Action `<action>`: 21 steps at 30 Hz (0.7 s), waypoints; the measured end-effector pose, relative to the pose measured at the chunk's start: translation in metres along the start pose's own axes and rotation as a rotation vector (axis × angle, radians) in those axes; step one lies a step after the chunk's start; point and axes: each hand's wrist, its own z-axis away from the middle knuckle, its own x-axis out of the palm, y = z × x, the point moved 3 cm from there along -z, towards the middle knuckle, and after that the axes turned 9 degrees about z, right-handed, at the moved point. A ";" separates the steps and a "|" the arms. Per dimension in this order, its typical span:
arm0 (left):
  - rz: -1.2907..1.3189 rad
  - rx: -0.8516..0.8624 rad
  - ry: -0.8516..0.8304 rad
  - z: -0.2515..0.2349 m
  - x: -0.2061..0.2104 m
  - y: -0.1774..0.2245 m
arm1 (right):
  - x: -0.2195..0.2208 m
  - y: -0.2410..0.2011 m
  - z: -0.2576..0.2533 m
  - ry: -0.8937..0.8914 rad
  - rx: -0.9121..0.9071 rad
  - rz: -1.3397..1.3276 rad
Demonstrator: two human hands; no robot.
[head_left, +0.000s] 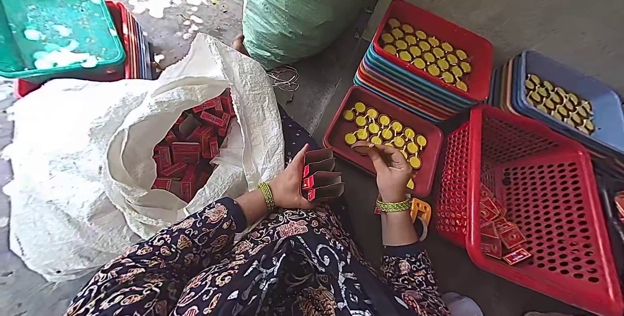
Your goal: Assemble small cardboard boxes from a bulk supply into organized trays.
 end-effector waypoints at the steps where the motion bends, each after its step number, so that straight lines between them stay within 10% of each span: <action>1: 0.004 0.013 0.000 0.000 0.000 -0.001 | 0.003 -0.020 0.001 -0.035 -0.080 -0.088; 10: 0.027 0.108 0.018 0.004 -0.002 -0.008 | 0.047 -0.073 -0.002 -0.408 -0.379 0.005; 15: 0.076 0.062 0.013 0.004 -0.002 -0.011 | 0.031 -0.001 -0.036 -0.197 0.058 0.444; 21: 0.066 0.005 -0.001 0.003 -0.004 -0.013 | 0.045 0.109 -0.050 -0.676 0.733 1.088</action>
